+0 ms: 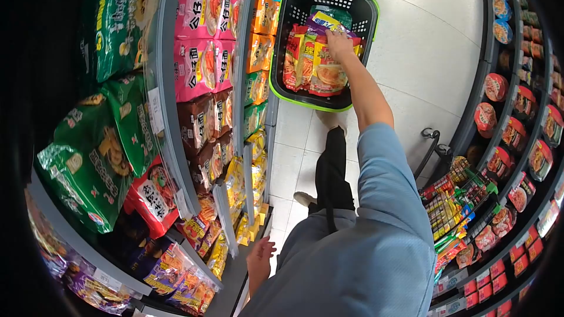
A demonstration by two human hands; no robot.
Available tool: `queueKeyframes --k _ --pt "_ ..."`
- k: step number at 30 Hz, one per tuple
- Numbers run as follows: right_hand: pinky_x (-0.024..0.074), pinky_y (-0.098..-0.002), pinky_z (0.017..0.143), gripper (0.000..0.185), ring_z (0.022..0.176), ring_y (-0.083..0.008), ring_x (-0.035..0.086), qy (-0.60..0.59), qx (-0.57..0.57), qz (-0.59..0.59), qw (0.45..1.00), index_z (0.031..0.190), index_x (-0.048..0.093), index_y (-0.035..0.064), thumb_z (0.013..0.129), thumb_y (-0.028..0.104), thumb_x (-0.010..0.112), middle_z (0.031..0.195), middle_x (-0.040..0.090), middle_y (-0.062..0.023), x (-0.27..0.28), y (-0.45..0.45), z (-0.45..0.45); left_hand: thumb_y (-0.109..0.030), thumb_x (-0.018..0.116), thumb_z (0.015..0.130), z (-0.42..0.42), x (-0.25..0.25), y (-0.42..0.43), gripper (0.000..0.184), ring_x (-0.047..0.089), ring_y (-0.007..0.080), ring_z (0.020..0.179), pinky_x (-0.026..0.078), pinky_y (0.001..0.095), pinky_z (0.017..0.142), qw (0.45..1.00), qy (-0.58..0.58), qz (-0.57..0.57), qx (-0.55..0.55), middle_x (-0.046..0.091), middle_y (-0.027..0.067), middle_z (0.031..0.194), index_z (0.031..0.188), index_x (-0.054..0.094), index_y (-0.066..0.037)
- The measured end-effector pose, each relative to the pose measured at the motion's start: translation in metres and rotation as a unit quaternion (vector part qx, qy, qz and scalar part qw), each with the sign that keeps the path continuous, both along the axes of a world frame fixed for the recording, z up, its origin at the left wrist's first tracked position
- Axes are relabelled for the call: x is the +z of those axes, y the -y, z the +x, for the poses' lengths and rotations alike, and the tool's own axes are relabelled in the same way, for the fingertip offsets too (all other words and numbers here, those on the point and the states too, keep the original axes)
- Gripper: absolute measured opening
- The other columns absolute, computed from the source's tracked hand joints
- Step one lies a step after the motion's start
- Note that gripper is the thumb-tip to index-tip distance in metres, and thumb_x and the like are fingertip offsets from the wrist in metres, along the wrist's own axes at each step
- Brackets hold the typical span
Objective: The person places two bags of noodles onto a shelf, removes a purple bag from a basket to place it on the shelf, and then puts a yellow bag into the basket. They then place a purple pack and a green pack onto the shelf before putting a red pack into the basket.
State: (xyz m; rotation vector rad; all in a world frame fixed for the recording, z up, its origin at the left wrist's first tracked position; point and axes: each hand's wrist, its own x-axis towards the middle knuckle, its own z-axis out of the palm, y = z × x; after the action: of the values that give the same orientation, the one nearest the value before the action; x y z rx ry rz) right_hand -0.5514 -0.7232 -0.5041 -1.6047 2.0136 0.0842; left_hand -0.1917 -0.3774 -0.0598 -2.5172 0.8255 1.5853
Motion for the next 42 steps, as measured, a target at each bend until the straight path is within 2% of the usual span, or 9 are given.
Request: queueKeyframes --k 6,12,19,25,27,29,32,35,42 --pt "0.0440 -0.0539 0.089 0.024 0.118 -0.0311 0.051 -0.049 0.089 0.060 0.993 0.108 0.064 0.0117 0.087 0.019 0.056 0.112 0.065 -0.0092 -0.012 -0.008 0.003 -0.014 0.056 0.093 -0.002 0.000 0.008 0.030 0.067 0.0192 0.086 0.051 0.0297 0.073 0.999 0.021 0.012 -0.030 0.068 0.0130 0.097 0.119 0.059 -0.001" --pt "0.0429 -0.0499 0.088 0.021 0.088 -0.0276 0.067 0.022 0.077 0.015 0.997 0.094 0.067 0.0115 0.086 0.030 0.060 0.090 0.070 -0.0106 0.008 -0.057 0.005 -0.018 0.056 0.093 -0.007 0.001 0.008 0.032 0.066 0.0207 0.087 0.051 0.0308 0.072 0.998 0.006 -0.001 -0.059 0.068 0.0139 0.099 0.121 0.059 -0.003" --pt "0.0365 -0.0538 0.099 0.016 0.085 -0.0278 0.067 0.034 0.269 -0.168 0.948 0.093 0.063 0.0085 0.081 0.016 0.055 0.087 0.067 -0.0123 0.098 -0.156 0.046 -0.019 0.054 0.094 0.000 -0.003 0.003 0.033 0.065 0.0234 0.087 0.051 0.0326 0.073 0.991 -0.039 -0.051 -0.120 0.066 0.0153 0.103 0.122 0.057 -0.002" --pt "0.0453 -0.0426 0.082 0.012 0.081 -0.0266 0.065 0.235 0.274 -0.234 0.903 0.089 0.062 0.0094 0.079 0.013 0.055 0.085 0.066 -0.0079 0.245 -0.210 0.091 -0.015 0.058 0.091 0.008 -0.004 -0.002 0.037 0.062 0.0256 0.098 0.052 0.0332 0.072 0.967 -0.021 -0.161 -0.199 0.060 0.0176 0.116 0.126 0.053 -0.002" --pt "0.0471 -0.0398 0.076 0.010 0.076 -0.0259 0.064 0.356 0.310 -0.243 0.847 0.086 0.061 0.0090 0.077 0.013 0.059 0.079 0.064 -0.0068 0.309 -0.215 0.115 -0.013 0.068 0.085 0.008 0.009 0.004 0.057 0.058 0.0295 0.108 0.051 0.0371 0.080 0.970 -0.022 -0.150 -0.188 0.053 0.0192 0.126 0.135 0.042 -0.002" --pt "0.0483 -0.0399 0.068 0.011 0.072 -0.0288 0.062 0.406 0.364 -0.224 0.808 0.083 0.061 0.0072 0.076 0.014 0.064 0.072 0.061 -0.0074 0.354 -0.227 0.144 -0.015 0.080 0.074 0.014 0.013 0.000 0.084 0.054 0.0336 0.115 0.048 0.0409 0.091 0.856 0.140 -0.349 -0.355 0.048 0.0213 0.131 0.142 0.031 -0.003" --pt "0.0458 -0.0410 0.070 0.013 0.071 -0.0292 0.060 0.436 0.425 -0.183 0.772 0.088 0.061 0.0078 0.082 0.020 0.062 0.075 0.060 -0.0083 0.455 -0.239 0.180 -0.020 0.088 0.062 0.033 0.029 -0.013 0.108 0.049 0.0358 0.122 0.044 0.0432 0.098 0.848 0.099 -0.397 -0.337 0.041 0.0232 0.139 0.145 0.022 -0.004" --pt "0.0445 -0.0441 0.061 0.033 0.069 -0.0338 0.058 0.492 0.402 -0.235 0.735 0.074 0.048 0.0037 0.081 0.030 0.067 0.070 0.053 -0.0129 0.516 -0.256 0.233 -0.014 0.087 0.064 0.067 0.050 -0.042 0.079 0.062 0.0234 0.105 0.050 0.0359 0.089 0.930 -0.136 -0.332 -0.085 0.062 0.0146 0.116 0.129 0.044 0.000" --pt "0.0473 -0.0379 0.083 0.033 0.094 -0.0303 0.061 0.430 0.314 -0.454 0.714 0.108 0.061 0.0047 0.078 0.014 0.072 0.102 0.064 -0.0133 0.572 -0.304 0.361 0.000 0.078 0.073 0.147 0.068 -0.144 0.057 0.060 0.0164 0.103 0.050 0.0319 0.091 0.817 -0.259 -0.496 0.140 0.062 0.0109 0.115 0.122 0.048 0.002"
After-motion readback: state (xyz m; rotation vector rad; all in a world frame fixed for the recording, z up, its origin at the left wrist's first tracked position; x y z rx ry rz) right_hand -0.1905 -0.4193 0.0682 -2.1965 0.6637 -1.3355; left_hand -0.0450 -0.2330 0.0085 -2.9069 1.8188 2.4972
